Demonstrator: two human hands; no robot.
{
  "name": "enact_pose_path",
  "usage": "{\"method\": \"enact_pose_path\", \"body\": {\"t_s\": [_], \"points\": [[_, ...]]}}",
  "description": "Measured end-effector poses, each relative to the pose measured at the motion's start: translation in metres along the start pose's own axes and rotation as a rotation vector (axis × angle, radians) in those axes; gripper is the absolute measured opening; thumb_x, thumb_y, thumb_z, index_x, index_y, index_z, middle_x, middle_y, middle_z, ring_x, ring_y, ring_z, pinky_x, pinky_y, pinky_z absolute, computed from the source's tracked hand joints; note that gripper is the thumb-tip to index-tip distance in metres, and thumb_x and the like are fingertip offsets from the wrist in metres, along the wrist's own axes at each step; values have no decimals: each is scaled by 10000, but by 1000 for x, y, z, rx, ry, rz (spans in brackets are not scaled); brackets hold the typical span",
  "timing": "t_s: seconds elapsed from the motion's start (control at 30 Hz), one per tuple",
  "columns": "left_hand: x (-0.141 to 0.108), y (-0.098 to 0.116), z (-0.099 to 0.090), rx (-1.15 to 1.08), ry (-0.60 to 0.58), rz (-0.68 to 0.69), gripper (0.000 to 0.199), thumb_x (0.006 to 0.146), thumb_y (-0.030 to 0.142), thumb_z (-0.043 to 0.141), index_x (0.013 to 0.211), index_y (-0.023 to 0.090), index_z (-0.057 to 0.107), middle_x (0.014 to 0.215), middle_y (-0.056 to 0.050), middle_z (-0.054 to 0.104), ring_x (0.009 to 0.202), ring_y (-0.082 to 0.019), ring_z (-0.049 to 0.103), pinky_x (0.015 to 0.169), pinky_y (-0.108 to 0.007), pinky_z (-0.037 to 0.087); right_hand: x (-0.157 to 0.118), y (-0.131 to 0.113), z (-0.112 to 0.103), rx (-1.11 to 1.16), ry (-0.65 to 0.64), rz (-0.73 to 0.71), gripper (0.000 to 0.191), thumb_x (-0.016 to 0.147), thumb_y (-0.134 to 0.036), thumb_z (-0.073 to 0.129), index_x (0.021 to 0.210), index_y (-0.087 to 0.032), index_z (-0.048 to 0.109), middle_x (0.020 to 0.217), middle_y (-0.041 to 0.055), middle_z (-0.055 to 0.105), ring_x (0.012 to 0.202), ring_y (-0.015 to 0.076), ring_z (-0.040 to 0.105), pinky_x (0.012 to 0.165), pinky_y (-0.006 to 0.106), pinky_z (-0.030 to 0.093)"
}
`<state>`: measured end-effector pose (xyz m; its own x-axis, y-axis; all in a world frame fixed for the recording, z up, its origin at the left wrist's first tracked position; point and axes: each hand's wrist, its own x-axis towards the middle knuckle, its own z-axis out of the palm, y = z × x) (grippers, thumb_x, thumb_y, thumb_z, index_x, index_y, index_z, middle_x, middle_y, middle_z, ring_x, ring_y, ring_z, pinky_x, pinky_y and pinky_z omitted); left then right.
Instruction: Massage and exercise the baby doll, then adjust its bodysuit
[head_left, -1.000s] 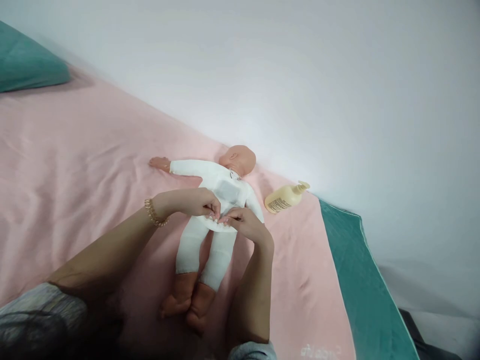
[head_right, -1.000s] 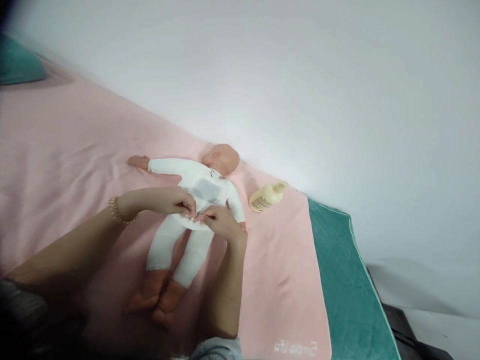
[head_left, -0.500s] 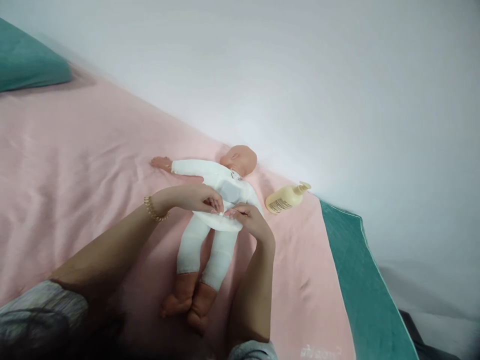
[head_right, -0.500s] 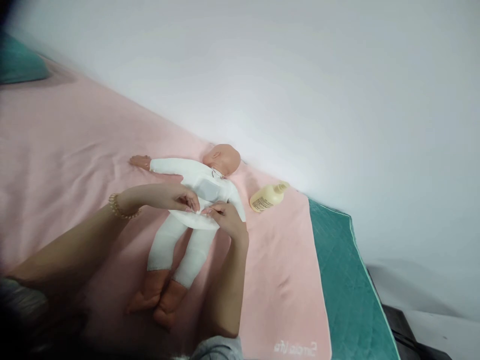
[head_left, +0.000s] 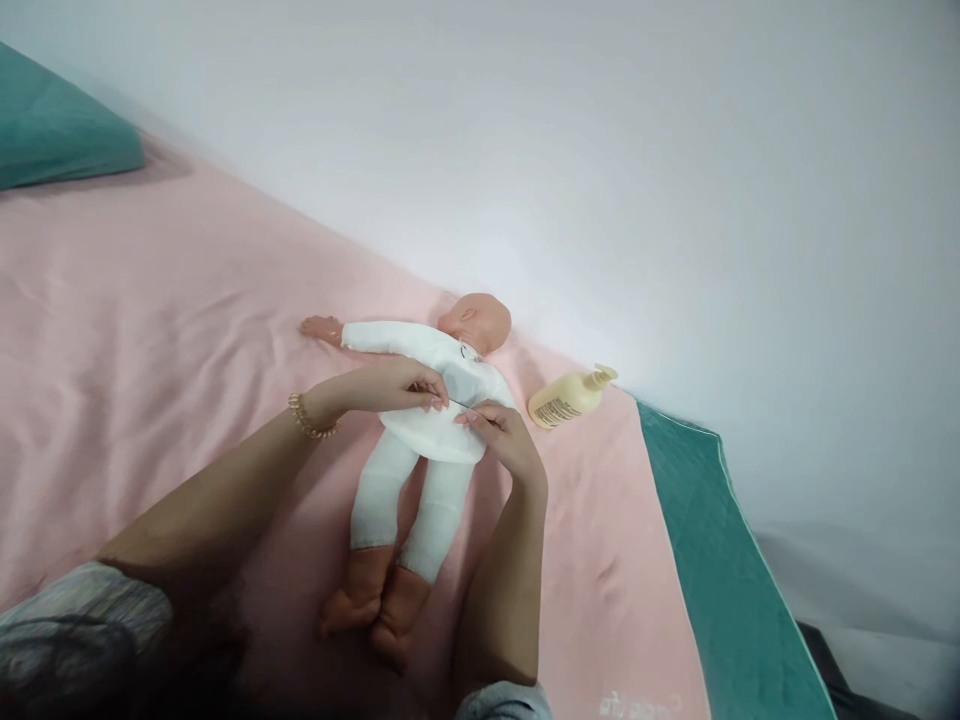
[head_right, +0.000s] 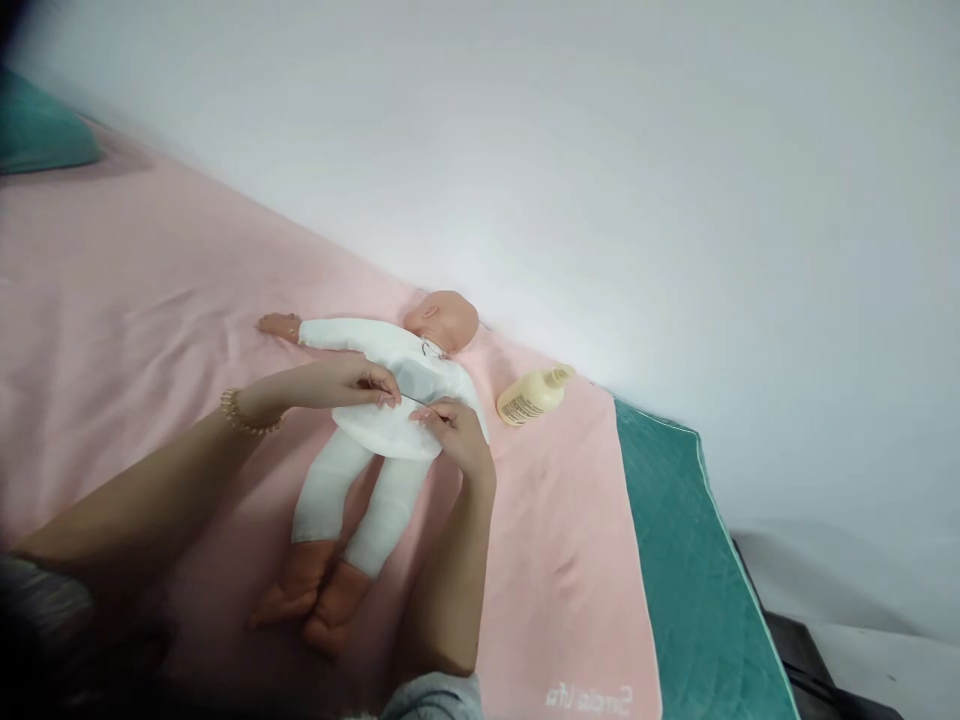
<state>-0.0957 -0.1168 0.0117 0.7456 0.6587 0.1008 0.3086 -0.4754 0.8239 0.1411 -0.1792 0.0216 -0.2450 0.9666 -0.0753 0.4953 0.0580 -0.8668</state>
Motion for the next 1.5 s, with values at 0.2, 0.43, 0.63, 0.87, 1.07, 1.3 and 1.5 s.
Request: {"method": "enact_pose_path", "body": {"t_s": [0.2, 0.43, 0.63, 0.87, 1.07, 1.3, 1.5], "points": [[1, -2, 4, 35, 17, -41, 280, 915, 359, 516, 987, 198, 734, 962, -17, 743, 865, -201, 648, 735, -282, 450, 2, 1, 2, 4, 34, 11, 243, 876, -318, 574, 821, -239, 798, 903, 33, 734, 878, 197, 635, 782, 306, 452], [2, -6, 8, 56, -27, -69, 274, 901, 359, 522, 976, 203, 735, 973, -39, 741, 867, -215, 645, 743, -305, 452, 8, 2, 10, -35, -3, 31, 265, 869, -273, 542, 762, -210, 776, 853, 27, 728, 810, 174, 624, 755, 291, 444], [3, -2, 6, 59, 43, -70, 275, 887, 356, 509, 979, 223, 730, 939, -7, 739, 851, -201, 652, 726, -280, 458, 8, 3, 9, -30, 47, 6, 286, 885, -323, 526, 755, -207, 752, 834, 26, 707, 808, 182, 611, 768, 301, 442], [3, -1, 4, 43, 91, -55, 292, 894, 372, 485, 964, 209, 716, 967, -5, 739, 883, -189, 649, 783, -273, 469, 11, 12, 5, -23, 151, -17, 284, 898, -385, 531, 811, -220, 744, 889, 35, 706, 869, 200, 614, 821, 323, 447], [7, -2, 10, 105, 82, -90, 281, 882, 326, 485, 968, 201, 722, 935, -12, 741, 856, -210, 644, 759, -297, 451, 13, 8, 11, -95, 122, -14, 280, 900, -345, 498, 770, -228, 716, 865, 19, 700, 865, 198, 613, 816, 316, 442], [16, -3, 25, 20, 262, -25, 314, 896, 328, 458, 1051, 189, 693, 884, -27, 726, 792, -198, 634, 744, -306, 473, 30, 18, 28, -170, 509, -40, 307, 927, -396, 398, 676, -243, 485, 725, 11, 571, 746, 185, 528, 738, 315, 433], [17, -11, 22, 140, 567, 117, 357, 960, 394, 433, 1081, 176, 688, 1112, -82, 697, 1074, -244, 590, 968, -378, 437, 39, 23, 36, -146, 660, -209, 225, 944, -387, 413, 965, -230, 573, 1040, 84, 627, 1049, 213, 551, 936, 347, 439]]}}
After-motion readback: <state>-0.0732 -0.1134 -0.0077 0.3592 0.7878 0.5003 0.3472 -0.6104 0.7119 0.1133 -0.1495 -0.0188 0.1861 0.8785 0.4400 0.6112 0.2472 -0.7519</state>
